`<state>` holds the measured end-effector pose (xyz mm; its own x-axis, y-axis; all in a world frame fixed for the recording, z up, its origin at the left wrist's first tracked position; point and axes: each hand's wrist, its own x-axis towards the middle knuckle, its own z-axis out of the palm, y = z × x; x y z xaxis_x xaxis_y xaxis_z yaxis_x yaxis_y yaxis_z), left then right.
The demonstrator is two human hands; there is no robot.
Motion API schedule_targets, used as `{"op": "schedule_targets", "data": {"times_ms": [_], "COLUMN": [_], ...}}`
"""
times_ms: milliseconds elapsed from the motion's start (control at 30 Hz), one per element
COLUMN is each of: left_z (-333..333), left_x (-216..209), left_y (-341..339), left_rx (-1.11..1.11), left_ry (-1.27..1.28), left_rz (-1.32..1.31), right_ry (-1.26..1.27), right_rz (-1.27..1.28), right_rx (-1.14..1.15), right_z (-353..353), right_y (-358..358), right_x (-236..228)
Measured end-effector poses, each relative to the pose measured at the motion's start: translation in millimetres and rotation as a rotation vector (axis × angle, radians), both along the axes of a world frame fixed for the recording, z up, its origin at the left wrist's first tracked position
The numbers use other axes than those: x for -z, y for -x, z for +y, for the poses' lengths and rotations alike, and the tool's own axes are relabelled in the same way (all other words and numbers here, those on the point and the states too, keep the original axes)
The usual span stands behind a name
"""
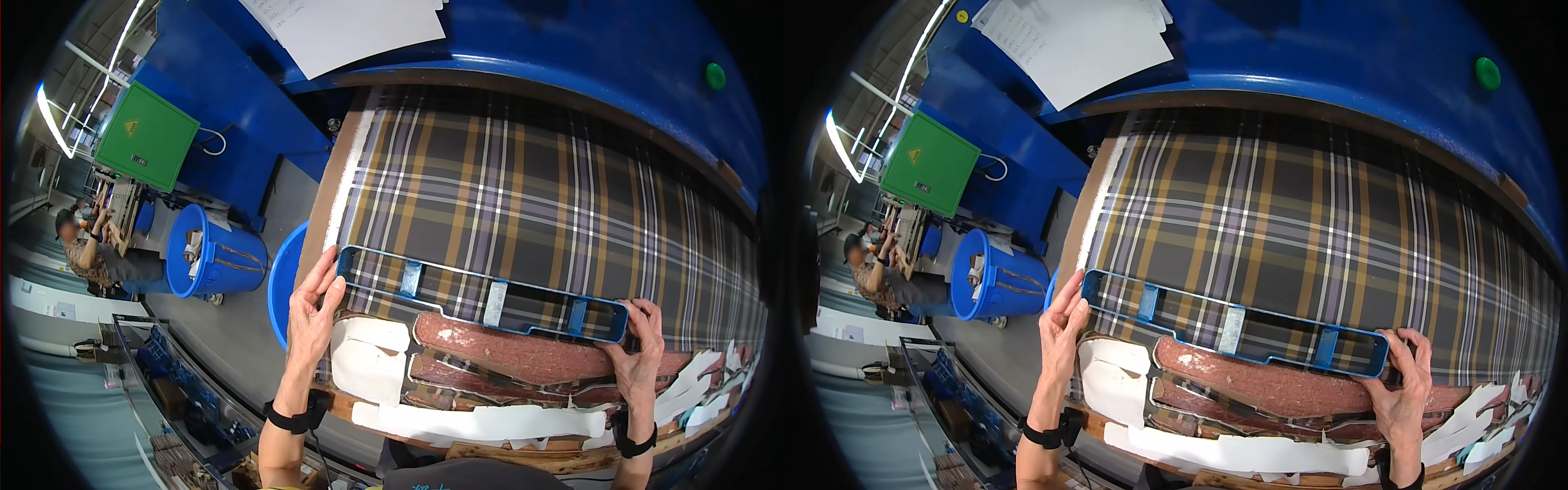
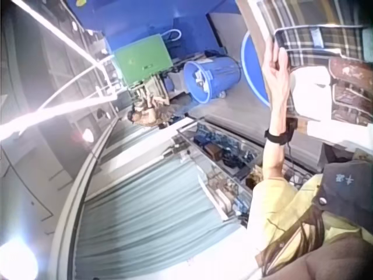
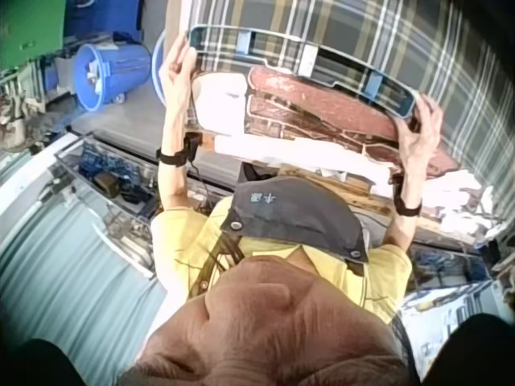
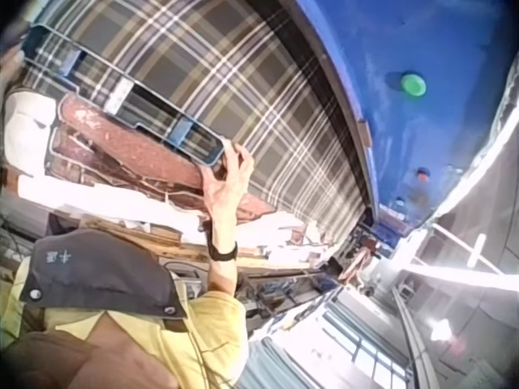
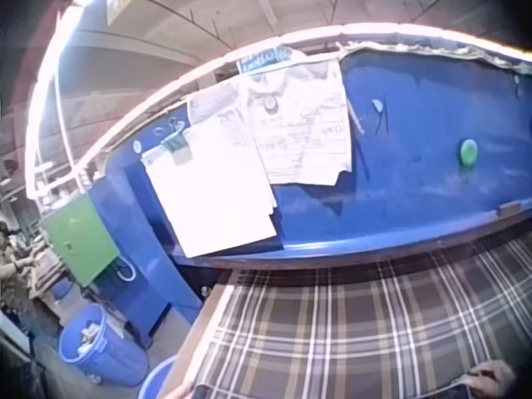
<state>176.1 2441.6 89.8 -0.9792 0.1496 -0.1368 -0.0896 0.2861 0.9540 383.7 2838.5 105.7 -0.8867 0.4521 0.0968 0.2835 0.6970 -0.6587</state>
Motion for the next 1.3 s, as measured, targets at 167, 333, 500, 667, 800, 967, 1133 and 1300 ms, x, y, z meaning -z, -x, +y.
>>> {"op": "schedule_targets", "data": {"times_ms": [167,333,500,667,800,967,1133,1300], "left_z": [-3.5,-0.5,-5.1,3.8,3.3,-2.1,-8.0,-7.1], "left_x": [0.0,0.8,13.2,5.6,6.5,7.4,14.1,13.5], "left_y": [1.2,6.2,2.2,3.1,6.1,7.7,12.6,12.7], "left_rx": [0.012,0.043,0.011,0.081,0.101,0.106,0.100,0.116], "left_ry": [0.008,0.035,-0.118,-0.081,-0.090,-0.085,-0.113,-0.149], "left_rz": [0.011,0.041,0.064,0.037,0.051,0.056,0.056,0.039], "right_ry": [0.003,-0.043,-0.080,-0.160,-0.159,-0.185,-0.231,-0.262], "right_rz": [0.015,0.047,0.065,0.083,0.088,0.151,0.184,0.195], "right_rx": [0.015,0.022,-0.067,-0.135,-0.102,-0.146,-0.195,-0.221], "right_z": [-4.7,-1.4,10.3,16.9,13.4,12.6,16.8,20.2], "right_y": [1.1,-1.1,-2.2,-4.5,-9.4,-9.7,-10.5,-10.8], "right_x": [-1.4,-2.8,7.7,1.9,2.0,2.6,2.7,8.7]}}
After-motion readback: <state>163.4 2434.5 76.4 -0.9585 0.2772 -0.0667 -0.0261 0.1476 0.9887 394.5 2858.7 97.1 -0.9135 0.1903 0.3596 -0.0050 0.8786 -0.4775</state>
